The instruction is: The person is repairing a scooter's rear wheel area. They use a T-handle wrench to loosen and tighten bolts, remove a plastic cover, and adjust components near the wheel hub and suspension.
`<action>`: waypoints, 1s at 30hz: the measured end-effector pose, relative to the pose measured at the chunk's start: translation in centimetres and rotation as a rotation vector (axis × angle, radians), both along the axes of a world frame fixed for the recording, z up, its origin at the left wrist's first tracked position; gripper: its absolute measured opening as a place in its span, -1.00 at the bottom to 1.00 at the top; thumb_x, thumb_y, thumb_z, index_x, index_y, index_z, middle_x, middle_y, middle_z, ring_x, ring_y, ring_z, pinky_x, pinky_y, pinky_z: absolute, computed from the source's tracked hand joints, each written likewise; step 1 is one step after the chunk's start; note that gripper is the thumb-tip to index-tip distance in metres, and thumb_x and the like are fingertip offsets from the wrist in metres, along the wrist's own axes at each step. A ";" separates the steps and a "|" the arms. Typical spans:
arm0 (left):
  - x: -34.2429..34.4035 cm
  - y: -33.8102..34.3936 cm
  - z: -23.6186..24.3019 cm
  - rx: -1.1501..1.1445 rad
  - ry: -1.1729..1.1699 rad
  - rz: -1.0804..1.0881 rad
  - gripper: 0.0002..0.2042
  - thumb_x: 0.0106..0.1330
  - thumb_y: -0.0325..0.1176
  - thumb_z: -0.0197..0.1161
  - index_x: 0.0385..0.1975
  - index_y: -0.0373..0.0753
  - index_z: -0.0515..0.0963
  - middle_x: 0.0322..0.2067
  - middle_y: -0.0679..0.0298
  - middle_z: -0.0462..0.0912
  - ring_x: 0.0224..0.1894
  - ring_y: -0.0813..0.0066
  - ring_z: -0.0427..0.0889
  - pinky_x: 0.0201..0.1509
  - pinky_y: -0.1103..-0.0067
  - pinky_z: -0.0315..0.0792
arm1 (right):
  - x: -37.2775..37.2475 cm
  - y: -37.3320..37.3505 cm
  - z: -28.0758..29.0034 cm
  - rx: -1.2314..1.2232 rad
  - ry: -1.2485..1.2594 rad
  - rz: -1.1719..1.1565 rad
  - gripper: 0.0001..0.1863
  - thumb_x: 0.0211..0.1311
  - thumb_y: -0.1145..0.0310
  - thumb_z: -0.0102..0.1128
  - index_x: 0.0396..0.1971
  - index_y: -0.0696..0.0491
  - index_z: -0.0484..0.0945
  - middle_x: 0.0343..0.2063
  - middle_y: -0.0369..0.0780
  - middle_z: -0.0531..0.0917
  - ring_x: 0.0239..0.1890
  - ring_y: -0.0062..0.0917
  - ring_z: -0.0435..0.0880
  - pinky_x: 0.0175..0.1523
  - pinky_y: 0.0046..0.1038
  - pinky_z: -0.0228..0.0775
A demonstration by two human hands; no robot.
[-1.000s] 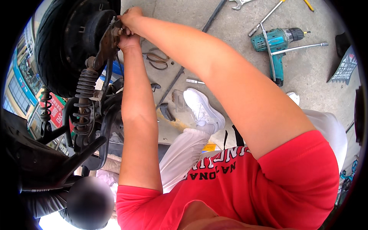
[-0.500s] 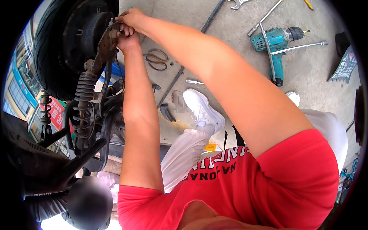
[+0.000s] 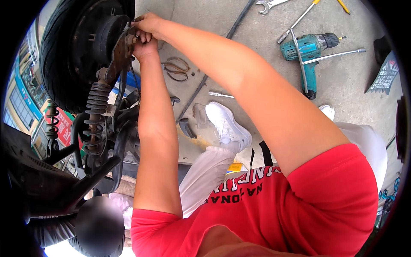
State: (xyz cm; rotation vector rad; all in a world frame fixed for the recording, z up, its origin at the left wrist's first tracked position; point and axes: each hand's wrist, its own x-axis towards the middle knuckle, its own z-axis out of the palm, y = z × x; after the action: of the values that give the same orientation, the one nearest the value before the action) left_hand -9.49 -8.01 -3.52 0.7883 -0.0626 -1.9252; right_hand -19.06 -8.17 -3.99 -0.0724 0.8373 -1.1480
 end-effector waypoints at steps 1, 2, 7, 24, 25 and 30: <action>0.2 0.2 0.0 0.002 0.034 -0.016 -0.79 0.16 -0.19 -0.02 -0.48 -0.22 0.40 -0.68 0.42 0.27 -0.76 0.66 0.09 -0.69 0.69 -0.03 | 0.2 0.4 -0.2 -0.033 -0.096 -0.062 -0.68 0.02 0.32 0.28 -0.78 0.20 0.52 -0.83 -0.20 0.52 -0.90 -0.53 0.40 -0.77 -0.48 0.25; 0.5 0.3 0.0 0.011 0.008 -0.011 -0.79 0.15 -0.20 -0.01 -0.47 -0.22 0.40 -0.68 0.42 0.28 -0.75 0.66 0.09 -0.69 0.69 -0.02 | 0.5 0.4 -0.2 0.023 -0.062 -0.050 -0.68 0.01 0.32 0.29 -0.78 0.20 0.52 -0.83 -0.20 0.52 -0.90 -0.53 0.41 -0.76 -0.48 0.26; 0.5 0.2 0.6 0.015 -0.004 -0.038 -0.82 0.17 -0.29 -0.06 -0.44 -0.25 0.43 -0.69 0.36 0.27 -0.69 0.64 0.19 -0.60 0.71 0.08 | 1.1 -0.5 0.9 0.223 0.078 -0.079 -0.72 -0.05 0.34 0.34 -0.76 0.20 0.53 -0.80 -0.19 0.53 -0.88 -0.51 0.42 -0.69 -0.46 0.32; -0.4 12.0 11.2 0.137 -0.937 -0.695 -0.44 0.21 -0.14 0.17 0.14 -0.28 0.20 -0.03 0.18 0.43 -0.17 0.41 0.49 -0.21 0.56 0.41 | -1.9 6.6 -1.9 0.220 -0.057 0.085 -0.66 0.21 0.04 0.01 -0.39 0.05 0.45 -0.49 -0.35 0.51 -0.52 -0.65 0.39 -0.45 -0.56 0.35; 0.2 13.3 14.3 0.093 -0.947 -0.874 -0.41 0.22 -0.14 0.15 0.18 -0.26 0.15 0.02 0.16 0.40 -0.13 0.40 0.49 -0.17 0.56 0.41 | -1.8 6.9 -2.7 0.223 -0.053 0.059 -0.63 0.19 0.08 0.04 -0.41 0.15 0.45 -0.45 -0.25 0.51 -0.54 -0.57 0.37 -0.52 -0.50 0.32; 8.5 21.7 27.4 0.166 -1.055 -1.048 -0.40 0.24 -0.13 0.13 0.22 -0.26 0.13 0.09 0.14 0.34 -0.07 0.42 0.48 -0.07 0.54 0.41 | -3.6 8.8 -0.6 0.128 0.248 0.203 -0.72 0.21 0.28 0.02 -0.26 0.21 0.40 -0.53 -0.25 0.48 -0.64 -0.63 0.35 -0.60 -0.56 0.23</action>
State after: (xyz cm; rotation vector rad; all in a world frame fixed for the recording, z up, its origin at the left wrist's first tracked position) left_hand -1.02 13.68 23.86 2.0986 -1.1565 -2.1739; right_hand -22.64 0.66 -4.59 -0.1928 1.0953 -0.9031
